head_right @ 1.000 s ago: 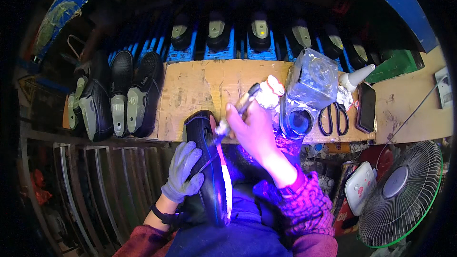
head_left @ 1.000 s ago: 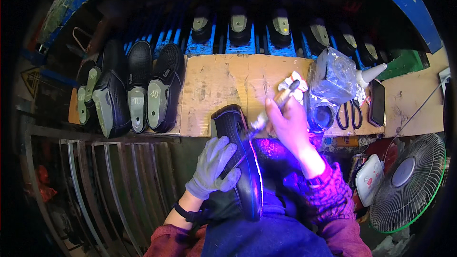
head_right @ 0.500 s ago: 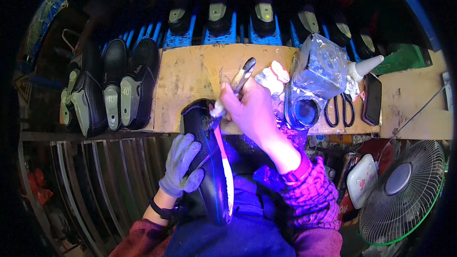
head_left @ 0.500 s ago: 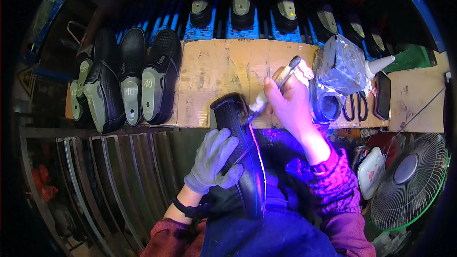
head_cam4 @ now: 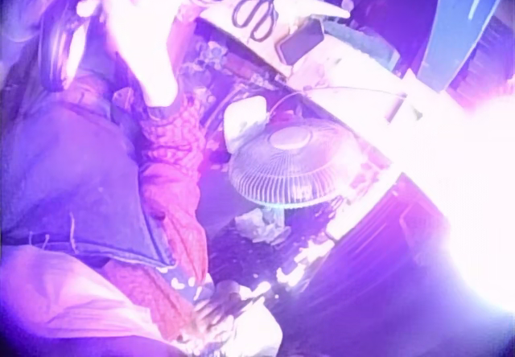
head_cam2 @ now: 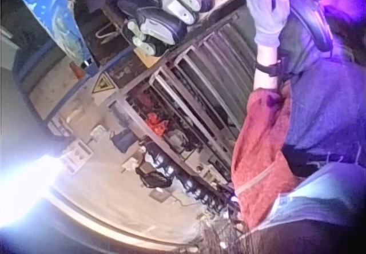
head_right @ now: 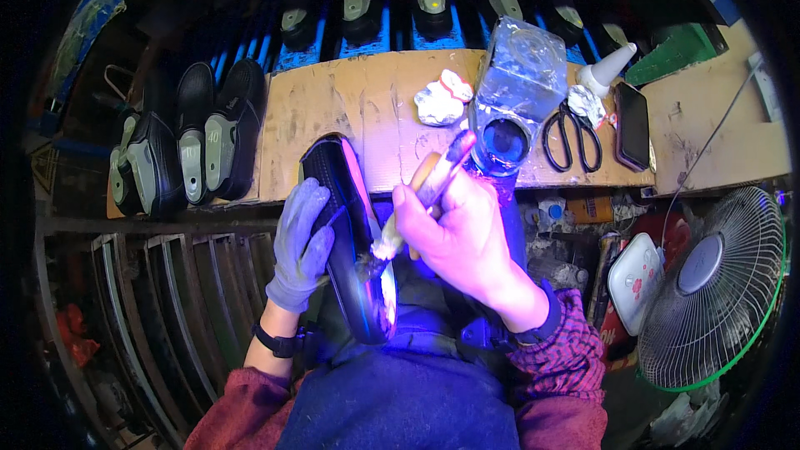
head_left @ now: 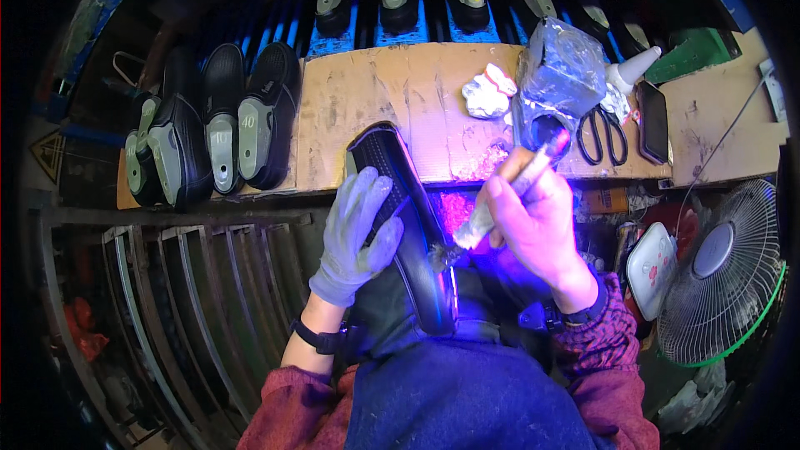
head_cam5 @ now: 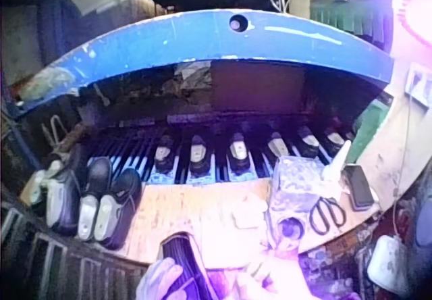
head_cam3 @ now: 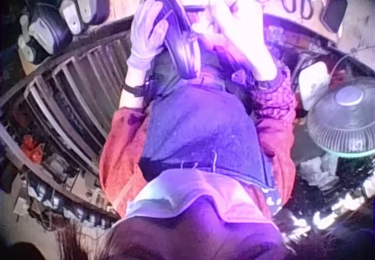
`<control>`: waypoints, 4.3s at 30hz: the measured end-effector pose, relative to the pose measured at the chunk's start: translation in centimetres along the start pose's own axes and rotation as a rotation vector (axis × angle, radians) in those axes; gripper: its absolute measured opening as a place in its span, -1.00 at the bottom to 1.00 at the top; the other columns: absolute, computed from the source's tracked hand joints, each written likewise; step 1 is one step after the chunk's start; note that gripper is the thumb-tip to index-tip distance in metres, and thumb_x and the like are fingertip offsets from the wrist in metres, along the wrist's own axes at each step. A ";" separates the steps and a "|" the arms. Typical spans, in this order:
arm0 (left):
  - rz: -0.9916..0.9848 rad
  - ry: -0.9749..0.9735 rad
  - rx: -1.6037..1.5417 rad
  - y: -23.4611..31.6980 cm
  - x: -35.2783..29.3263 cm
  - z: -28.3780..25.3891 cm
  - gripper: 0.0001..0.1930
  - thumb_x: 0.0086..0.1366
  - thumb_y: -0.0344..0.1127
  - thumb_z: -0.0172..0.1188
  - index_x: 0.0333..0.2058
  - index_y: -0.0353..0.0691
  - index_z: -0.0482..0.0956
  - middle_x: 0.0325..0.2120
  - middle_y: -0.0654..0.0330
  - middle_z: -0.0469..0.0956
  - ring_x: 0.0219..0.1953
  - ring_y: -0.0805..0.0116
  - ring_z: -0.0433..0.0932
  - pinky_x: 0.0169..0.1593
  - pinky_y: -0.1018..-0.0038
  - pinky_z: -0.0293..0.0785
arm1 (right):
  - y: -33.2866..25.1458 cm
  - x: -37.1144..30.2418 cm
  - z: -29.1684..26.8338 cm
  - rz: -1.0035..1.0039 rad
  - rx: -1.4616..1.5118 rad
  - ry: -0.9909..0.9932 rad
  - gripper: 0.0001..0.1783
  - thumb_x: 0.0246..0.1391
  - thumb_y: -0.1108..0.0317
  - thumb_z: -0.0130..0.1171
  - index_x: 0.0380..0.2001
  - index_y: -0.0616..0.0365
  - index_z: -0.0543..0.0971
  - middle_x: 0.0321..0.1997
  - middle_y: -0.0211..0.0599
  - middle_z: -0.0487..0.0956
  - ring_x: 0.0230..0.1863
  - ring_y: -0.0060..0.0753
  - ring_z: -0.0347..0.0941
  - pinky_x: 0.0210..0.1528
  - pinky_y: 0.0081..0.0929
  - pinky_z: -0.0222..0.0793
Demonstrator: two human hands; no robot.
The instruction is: Apply adhesive to the perimeter of shoe soles using a brush.
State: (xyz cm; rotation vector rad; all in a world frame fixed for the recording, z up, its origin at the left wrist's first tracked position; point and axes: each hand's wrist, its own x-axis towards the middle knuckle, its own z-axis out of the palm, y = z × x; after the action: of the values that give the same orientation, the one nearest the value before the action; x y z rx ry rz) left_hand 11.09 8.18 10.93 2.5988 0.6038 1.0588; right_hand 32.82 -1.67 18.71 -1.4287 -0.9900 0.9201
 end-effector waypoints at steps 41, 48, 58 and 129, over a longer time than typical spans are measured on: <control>-0.484 -0.766 -0.614 2.9 3.4 -4.4 0.27 -0.42 0.17 0.64 0.25 -0.32 0.18 0.05 -0.05 0.46 0.10 0.05 0.48 0.19 0.29 0.39 | -5.3 2.4 -3.0 -0.447 0.311 -0.089 -0.87 0.27 0.41 0.07 -0.33 0.21 0.37 -0.42 -0.21 0.58 -0.54 -0.58 0.50 -0.47 -0.63 0.44; -0.445 -0.751 -0.601 1.9 3.9 -4.2 0.23 -0.42 0.13 0.64 0.23 -0.33 0.22 0.04 -0.03 0.47 0.08 0.12 0.49 0.19 0.31 0.40 | -4.6 0.8 -2.6 -0.515 0.129 -0.257 -0.74 0.19 0.23 0.19 -0.41 0.15 0.38 -0.49 -0.12 0.56 -0.48 -0.40 0.53 -0.42 -0.49 0.49; -0.713 -0.742 -0.899 1.2 4.8 -4.2 0.10 -0.36 -0.15 0.64 0.20 -0.37 0.27 0.00 0.05 0.49 0.04 0.33 0.48 0.18 0.39 0.37 | -3.0 4.8 -1.5 -0.478 0.188 -0.029 -0.82 0.34 0.32 -0.05 -0.34 0.18 0.35 -0.40 -0.12 0.57 -0.47 -0.48 0.51 -0.41 -0.56 0.46; -0.402 -0.229 -0.667 -1.8 -0.2 -0.3 -0.41 0.14 -0.35 0.32 0.14 -0.25 0.33 0.06 0.12 0.46 0.09 0.32 0.44 0.16 0.41 0.36 | -8.9 4.9 0.9 -0.819 -0.375 -0.795 -0.73 0.05 0.29 0.30 -0.41 0.10 0.39 -0.48 -0.25 0.40 -0.43 -0.11 0.39 -0.38 -0.31 0.34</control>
State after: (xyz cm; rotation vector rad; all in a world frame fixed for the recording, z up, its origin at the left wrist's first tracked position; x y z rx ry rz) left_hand 10.23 9.74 10.32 1.8788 0.5621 0.6672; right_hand 33.02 3.59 27.52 -0.7516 -2.2204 0.6755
